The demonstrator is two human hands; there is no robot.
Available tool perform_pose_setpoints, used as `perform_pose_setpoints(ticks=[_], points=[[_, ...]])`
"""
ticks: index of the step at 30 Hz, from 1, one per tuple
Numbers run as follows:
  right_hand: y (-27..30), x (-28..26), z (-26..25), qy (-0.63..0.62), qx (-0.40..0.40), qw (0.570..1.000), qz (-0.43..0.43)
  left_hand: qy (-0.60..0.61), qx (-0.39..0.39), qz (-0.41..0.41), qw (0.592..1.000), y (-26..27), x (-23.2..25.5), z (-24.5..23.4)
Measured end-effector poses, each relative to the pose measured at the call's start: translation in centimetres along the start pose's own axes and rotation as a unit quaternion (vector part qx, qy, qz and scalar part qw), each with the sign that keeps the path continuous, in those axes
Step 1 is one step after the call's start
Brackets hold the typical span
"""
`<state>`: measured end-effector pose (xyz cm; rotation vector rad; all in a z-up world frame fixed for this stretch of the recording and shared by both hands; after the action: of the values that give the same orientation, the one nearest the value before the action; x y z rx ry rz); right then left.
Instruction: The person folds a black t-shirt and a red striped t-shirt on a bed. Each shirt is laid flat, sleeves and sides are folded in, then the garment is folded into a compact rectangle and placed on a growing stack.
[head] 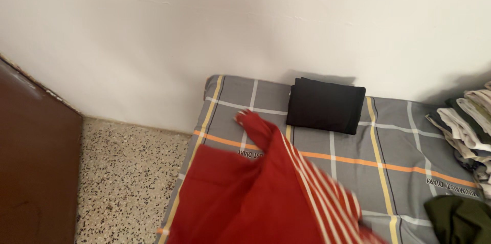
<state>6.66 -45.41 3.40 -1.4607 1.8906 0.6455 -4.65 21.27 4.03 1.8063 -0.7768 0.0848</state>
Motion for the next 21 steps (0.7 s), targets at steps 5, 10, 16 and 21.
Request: perform_pose_setpoints(ticks=[5,10,16,21], points=[[-3.6,-4.4,0.5,0.169,-0.058,0.982,-0.054,-0.249,0.096,-0.115,0.957,2.8,3.0,-3.6],[-6.0,-9.7,7.9,0.265,-0.165,0.936,-0.164,-0.186,0.349,0.178,0.901,-0.8,12.9,1.6],[-5.8,-12.7,16.7,0.113,-0.282,0.949,-0.082,-0.17,0.294,0.377,0.862,-3.3,21.1,9.3],[-8.1,-8.7,13.6,0.01,-0.144,0.989,-0.036,-0.126,0.351,0.253,0.893,-5.8,20.7,8.3]])
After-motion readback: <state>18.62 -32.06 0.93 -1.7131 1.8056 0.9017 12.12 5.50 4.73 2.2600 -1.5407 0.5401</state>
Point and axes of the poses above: each hand's wrist, its own y-axis away from the middle knuckle, its own z-axis out of the palm, x = y × z, the point moved 1 cm from there along -y, towards the middle knuckle, and after that the axes turned 14 degrees about -z, right-handed, at the moved point
